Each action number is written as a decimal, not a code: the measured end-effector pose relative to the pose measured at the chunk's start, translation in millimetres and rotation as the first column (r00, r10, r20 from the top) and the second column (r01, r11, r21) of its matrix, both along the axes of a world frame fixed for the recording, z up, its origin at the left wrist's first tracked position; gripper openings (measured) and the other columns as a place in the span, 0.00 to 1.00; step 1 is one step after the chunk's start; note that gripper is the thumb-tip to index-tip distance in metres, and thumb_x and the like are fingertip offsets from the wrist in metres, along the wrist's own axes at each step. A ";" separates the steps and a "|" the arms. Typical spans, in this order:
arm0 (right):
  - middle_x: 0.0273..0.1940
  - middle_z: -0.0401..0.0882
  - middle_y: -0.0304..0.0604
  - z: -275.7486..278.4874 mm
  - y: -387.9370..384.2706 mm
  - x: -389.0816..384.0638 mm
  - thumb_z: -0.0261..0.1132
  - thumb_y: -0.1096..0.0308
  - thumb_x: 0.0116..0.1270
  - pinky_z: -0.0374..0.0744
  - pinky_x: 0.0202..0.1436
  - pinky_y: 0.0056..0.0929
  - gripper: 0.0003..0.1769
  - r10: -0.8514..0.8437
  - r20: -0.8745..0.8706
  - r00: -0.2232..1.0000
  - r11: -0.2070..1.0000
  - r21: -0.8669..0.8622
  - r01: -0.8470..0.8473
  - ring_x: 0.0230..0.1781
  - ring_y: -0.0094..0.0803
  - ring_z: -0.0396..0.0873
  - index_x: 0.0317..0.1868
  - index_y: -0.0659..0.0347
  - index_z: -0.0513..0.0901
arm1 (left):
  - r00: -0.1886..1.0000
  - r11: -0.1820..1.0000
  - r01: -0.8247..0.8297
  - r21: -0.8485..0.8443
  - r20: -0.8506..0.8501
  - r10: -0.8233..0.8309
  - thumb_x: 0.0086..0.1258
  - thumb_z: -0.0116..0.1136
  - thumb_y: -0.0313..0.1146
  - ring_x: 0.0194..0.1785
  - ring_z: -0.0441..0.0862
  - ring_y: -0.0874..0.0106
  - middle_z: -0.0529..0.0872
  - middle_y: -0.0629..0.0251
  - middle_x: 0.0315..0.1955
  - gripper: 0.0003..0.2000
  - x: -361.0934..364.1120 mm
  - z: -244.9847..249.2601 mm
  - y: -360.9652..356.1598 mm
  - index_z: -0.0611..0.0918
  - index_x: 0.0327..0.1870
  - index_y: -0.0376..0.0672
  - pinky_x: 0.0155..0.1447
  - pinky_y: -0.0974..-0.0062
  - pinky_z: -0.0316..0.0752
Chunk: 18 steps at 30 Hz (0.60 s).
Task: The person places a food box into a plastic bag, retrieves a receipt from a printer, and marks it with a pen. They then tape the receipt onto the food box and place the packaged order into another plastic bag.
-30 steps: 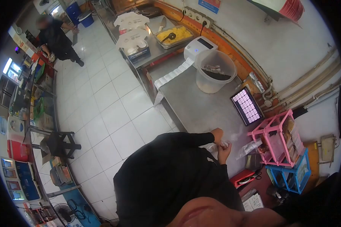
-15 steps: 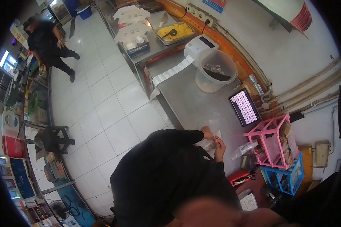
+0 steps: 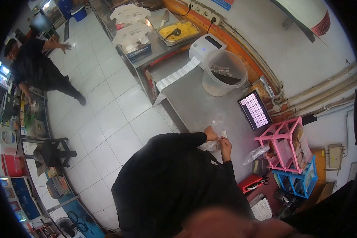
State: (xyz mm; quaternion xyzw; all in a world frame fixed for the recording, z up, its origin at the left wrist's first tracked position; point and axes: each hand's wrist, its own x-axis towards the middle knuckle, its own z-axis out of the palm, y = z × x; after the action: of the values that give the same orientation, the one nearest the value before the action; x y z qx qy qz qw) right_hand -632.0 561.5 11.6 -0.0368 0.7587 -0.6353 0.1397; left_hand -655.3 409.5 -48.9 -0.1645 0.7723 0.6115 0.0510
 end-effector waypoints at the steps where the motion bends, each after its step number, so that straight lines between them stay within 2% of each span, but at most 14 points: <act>1: 0.47 0.78 0.44 -1.2 -2.8 -1.0 0.61 0.67 0.66 0.68 0.57 0.27 0.13 0.002 -0.006 1.000 1.000 0.012 -0.002 0.51 0.29 0.74 0.25 0.65 0.80 | 0.998 0.999 0.039 0.027 0.054 -0.040 0.36 0.72 0.33 0.37 0.85 0.60 0.85 0.46 0.30 0.21 -3.7 -5.0 -3.4 0.82 0.30 0.27 0.44 0.67 0.79; 3: 0.47 0.78 0.46 -2.9 -4.7 -0.6 0.61 0.68 0.65 0.69 0.56 0.27 0.11 0.016 -0.029 0.999 1.000 -0.020 -0.017 0.51 0.32 0.74 0.28 0.67 0.82 | 0.979 0.990 0.112 0.088 0.161 -0.125 0.37 0.73 0.34 0.32 0.86 0.62 0.85 0.48 0.26 0.19 -11.0 -13.7 -10.7 0.83 0.27 0.27 0.40 0.69 0.80; 6: 0.47 0.79 0.46 -11.5 -9.3 -0.4 0.60 0.68 0.65 0.71 0.55 0.27 0.11 0.008 -0.058 0.998 1.000 -0.009 -0.008 0.50 0.33 0.75 0.32 0.67 0.84 | 0.939 0.924 0.047 0.379 0.300 -0.171 0.39 0.74 0.35 0.26 0.85 0.66 0.85 0.52 0.22 0.18 -6.0 35.8 -29.7 0.83 0.25 0.28 0.33 0.70 0.79; 8: 0.45 0.80 0.45 -18.7 -12.0 -5.7 0.60 0.68 0.66 0.71 0.54 0.26 0.11 -0.013 -0.050 0.999 1.000 0.022 0.014 0.48 0.31 0.76 0.33 0.67 0.84 | 0.926 0.968 0.218 0.124 0.286 -0.246 0.42 0.73 0.36 0.24 0.84 0.68 0.85 0.55 0.22 0.16 -11.4 39.6 -36.5 0.84 0.25 0.30 0.31 0.71 0.79; 9: 0.44 0.80 0.43 -23.1 -14.3 -9.2 0.60 0.68 0.67 0.71 0.53 0.25 0.11 -0.030 -0.029 0.999 0.999 0.040 0.031 0.47 0.30 0.76 0.33 0.67 0.84 | 0.915 0.953 0.304 -0.008 0.281 -0.290 0.44 0.72 0.36 0.24 0.84 0.69 0.85 0.56 0.22 0.15 -14.5 40.3 -36.9 0.84 0.25 0.30 0.31 0.72 0.79; 11: 0.42 0.81 0.42 -27.8 -14.8 -9.2 0.60 0.68 0.67 0.73 0.52 0.25 0.10 -0.018 -0.037 0.999 0.998 0.063 0.021 0.44 0.28 0.77 0.36 0.67 0.83 | 0.869 0.943 0.296 0.153 0.366 -0.332 0.49 0.70 0.37 0.25 0.84 0.69 0.84 0.57 0.22 0.14 -17.7 30.2 -39.1 0.85 0.25 0.32 0.30 0.71 0.77; 12: 0.42 0.81 0.42 -29.2 -14.7 -11.9 0.59 0.69 0.66 0.74 0.51 0.25 0.10 0.007 -0.079 0.997 0.998 0.066 -0.002 0.43 0.28 0.78 0.38 0.67 0.84 | 0.846 0.892 0.452 0.027 0.304 -0.438 0.50 0.70 0.39 0.27 0.84 0.70 0.84 0.58 0.22 0.15 -18.5 25.3 -44.7 0.85 0.26 0.33 0.30 0.70 0.77; 14: 0.39 0.83 0.42 -46.4 -16.9 -11.4 0.59 0.68 0.62 0.74 0.50 0.27 0.10 -0.116 0.000 0.993 0.991 0.072 0.116 0.42 0.31 0.79 0.36 0.64 0.85 | 0.826 0.851 0.525 0.014 0.234 -0.513 0.54 0.70 0.35 0.30 0.82 0.73 0.85 0.60 0.27 0.13 -20.9 27.5 -53.6 0.84 0.31 0.34 0.33 0.72 0.78; 15: 0.39 0.83 0.43 -42.0 -19.6 -8.0 0.59 0.67 0.62 0.75 0.50 0.28 0.10 -0.121 -0.049 0.991 0.985 0.119 0.126 0.42 0.32 0.79 0.36 0.63 0.85 | 0.840 0.875 0.464 0.138 0.245 -0.484 0.57 0.70 0.30 0.32 0.81 0.76 0.85 0.61 0.32 0.11 -14.9 29.2 -53.3 0.83 0.35 0.33 0.36 0.75 0.79; 16: 0.39 0.83 0.43 -36.9 -23.4 -7.1 0.60 0.67 0.61 0.75 0.49 0.29 0.10 -0.133 -0.093 0.987 0.976 0.163 0.147 0.42 0.32 0.80 0.36 0.62 0.85 | 0.901 0.801 0.197 0.565 0.217 -0.375 0.61 0.64 0.24 0.38 0.84 0.69 0.84 0.55 0.40 0.11 -8.9 30.0 -50.5 0.80 0.42 0.28 0.46 0.74 0.82; 17: 0.40 0.82 0.45 -32.6 -28.0 -6.5 0.60 0.67 0.62 0.75 0.51 0.29 0.10 -0.112 -0.111 0.987 0.968 0.211 0.134 0.43 0.33 0.79 0.38 0.63 0.84 | 0.866 0.757 0.159 0.634 0.278 -0.415 0.63 0.59 0.20 0.44 0.84 0.64 0.83 0.52 0.42 0.09 -8.1 46.9 -57.3 0.78 0.43 0.26 0.55 0.72 0.81; 18: 0.41 0.82 0.46 -31.4 -29.1 -6.0 0.60 0.68 0.63 0.74 0.52 0.28 0.11 -0.087 -0.124 0.988 0.961 0.253 0.116 0.44 0.34 0.79 0.41 0.65 0.83 | 0.848 0.735 0.125 0.667 0.313 -0.428 0.64 0.58 0.20 0.47 0.83 0.64 0.82 0.52 0.45 0.10 -9.5 45.7 -61.9 0.77 0.45 0.25 0.57 0.71 0.79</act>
State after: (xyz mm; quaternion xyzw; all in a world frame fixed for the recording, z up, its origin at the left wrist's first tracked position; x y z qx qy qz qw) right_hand -638.0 532.4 -19.8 -0.0148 0.8427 -0.5339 0.0678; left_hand -664.8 347.6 -3.2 -0.1537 0.5087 0.7615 0.3711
